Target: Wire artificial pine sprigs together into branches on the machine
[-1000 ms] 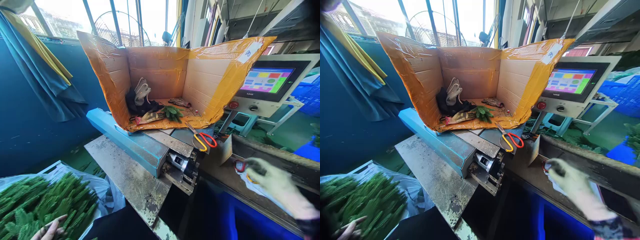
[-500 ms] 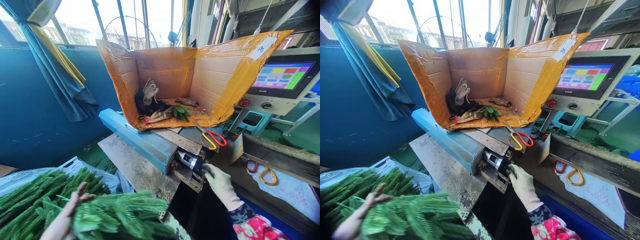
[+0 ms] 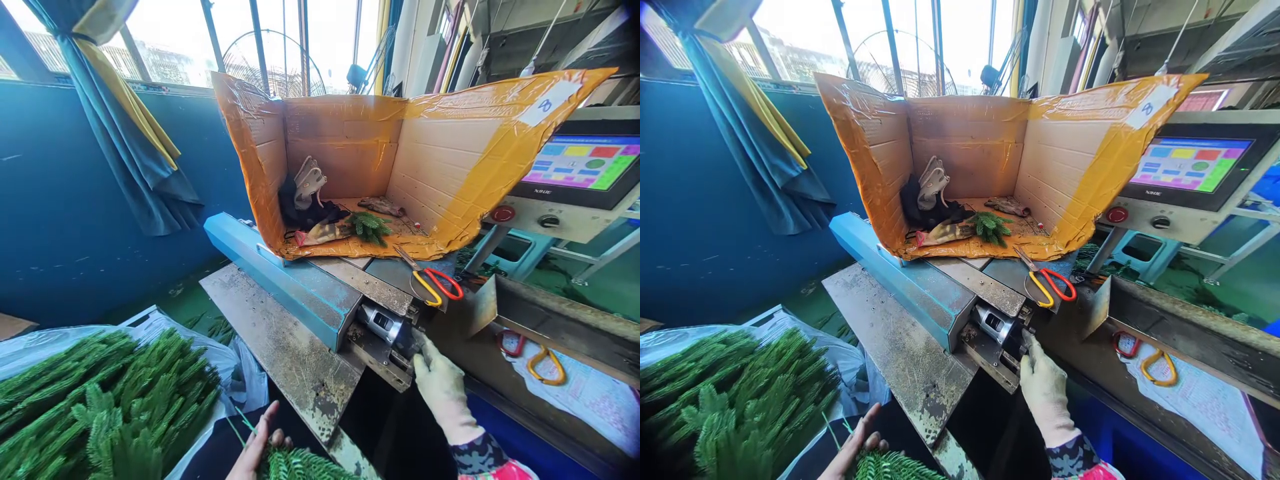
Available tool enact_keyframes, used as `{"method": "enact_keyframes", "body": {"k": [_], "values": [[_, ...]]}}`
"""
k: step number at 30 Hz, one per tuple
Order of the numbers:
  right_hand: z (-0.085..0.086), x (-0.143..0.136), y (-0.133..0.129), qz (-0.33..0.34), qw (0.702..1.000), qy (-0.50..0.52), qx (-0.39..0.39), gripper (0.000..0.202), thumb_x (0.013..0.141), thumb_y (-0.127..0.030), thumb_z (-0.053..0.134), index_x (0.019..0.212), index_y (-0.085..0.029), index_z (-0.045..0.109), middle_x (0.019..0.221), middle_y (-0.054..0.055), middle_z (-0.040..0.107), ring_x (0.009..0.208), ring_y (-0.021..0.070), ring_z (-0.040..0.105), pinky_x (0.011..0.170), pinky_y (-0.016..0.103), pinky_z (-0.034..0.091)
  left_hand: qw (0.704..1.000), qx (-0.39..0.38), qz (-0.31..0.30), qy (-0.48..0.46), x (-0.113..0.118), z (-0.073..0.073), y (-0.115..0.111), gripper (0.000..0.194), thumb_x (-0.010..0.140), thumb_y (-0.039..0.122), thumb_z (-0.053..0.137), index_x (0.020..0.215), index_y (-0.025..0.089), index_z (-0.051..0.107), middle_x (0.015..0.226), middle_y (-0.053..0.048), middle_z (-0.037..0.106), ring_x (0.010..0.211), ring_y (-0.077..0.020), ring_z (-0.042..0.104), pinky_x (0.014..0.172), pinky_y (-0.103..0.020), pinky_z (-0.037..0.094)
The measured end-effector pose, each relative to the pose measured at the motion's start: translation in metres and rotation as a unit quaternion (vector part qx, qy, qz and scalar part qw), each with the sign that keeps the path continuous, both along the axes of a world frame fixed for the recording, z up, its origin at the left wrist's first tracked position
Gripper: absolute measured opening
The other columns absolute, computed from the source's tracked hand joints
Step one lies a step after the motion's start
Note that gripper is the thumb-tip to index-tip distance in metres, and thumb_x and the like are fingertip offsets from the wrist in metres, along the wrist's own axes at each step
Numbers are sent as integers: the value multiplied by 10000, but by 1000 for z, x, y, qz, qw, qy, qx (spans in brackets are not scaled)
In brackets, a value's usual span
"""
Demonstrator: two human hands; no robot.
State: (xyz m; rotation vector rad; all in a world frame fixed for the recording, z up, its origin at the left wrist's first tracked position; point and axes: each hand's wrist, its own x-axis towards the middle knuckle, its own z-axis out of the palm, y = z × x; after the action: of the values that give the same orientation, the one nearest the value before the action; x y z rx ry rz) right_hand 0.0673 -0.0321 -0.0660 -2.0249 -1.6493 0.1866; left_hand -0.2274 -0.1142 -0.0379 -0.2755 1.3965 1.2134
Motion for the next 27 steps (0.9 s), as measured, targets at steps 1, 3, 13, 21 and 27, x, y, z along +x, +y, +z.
{"method": "enact_keyframes", "body": {"k": [1, 3, 13, 21, 27], "values": [[1, 1, 1, 0, 1000, -3, 0, 432, 760, -252, 378, 1163, -219, 532, 769, 42, 696, 679, 218, 654, 583, 301, 511, 999, 29, -13, -6, 1, 3, -3, 348, 582, 329, 672, 930, 349, 662, 442, 44, 476, 469, -155, 511, 435, -265, 414], [5, 4, 0, 1, 1000, -6, 5, 436, 764, -260, 373, 1173, -219, 519, 795, 46, 694, 706, 222, 653, 607, 312, 515, 995, 86, -39, -8, 2, 9, -9, 319, 564, 329, 711, 882, 313, 681, 511, 31, 532, 539, -155, 547, 489, -264, 445], [79, -48, -63, 321, 865, 262, -283, 437, 797, -411, 467, 1201, -247, 487, 1195, 24, 553, 1078, 183, 520, 908, 246, 433, 984, 147, -69, -70, 28, 31, -12, 441, 680, 341, 664, 1073, 183, 545, 560, 26, 527, 534, -144, 562, 536, -265, 446], [79, -98, -84, 437, 736, 286, -431, 647, 669, -176, 576, 1277, -320, 405, 1379, -27, 342, 1278, 207, 266, 1072, 324, 198, 980, 156, -63, -103, 28, 20, -31, 406, 794, 349, 530, 1129, 125, 483, 636, -37, 598, 597, -156, 588, 558, -259, 424], [67, -100, -94, 368, 615, 503, -484, 505, 827, -256, 430, 1322, -271, 335, 1302, 32, 455, 1156, 203, 452, 952, 325, 398, 952, 231, -37, -198, 11, 12, -45, 452, 814, 337, 492, 1207, 129, 412, 889, -123, 633, 819, -251, 614, 710, -367, 440]]}}
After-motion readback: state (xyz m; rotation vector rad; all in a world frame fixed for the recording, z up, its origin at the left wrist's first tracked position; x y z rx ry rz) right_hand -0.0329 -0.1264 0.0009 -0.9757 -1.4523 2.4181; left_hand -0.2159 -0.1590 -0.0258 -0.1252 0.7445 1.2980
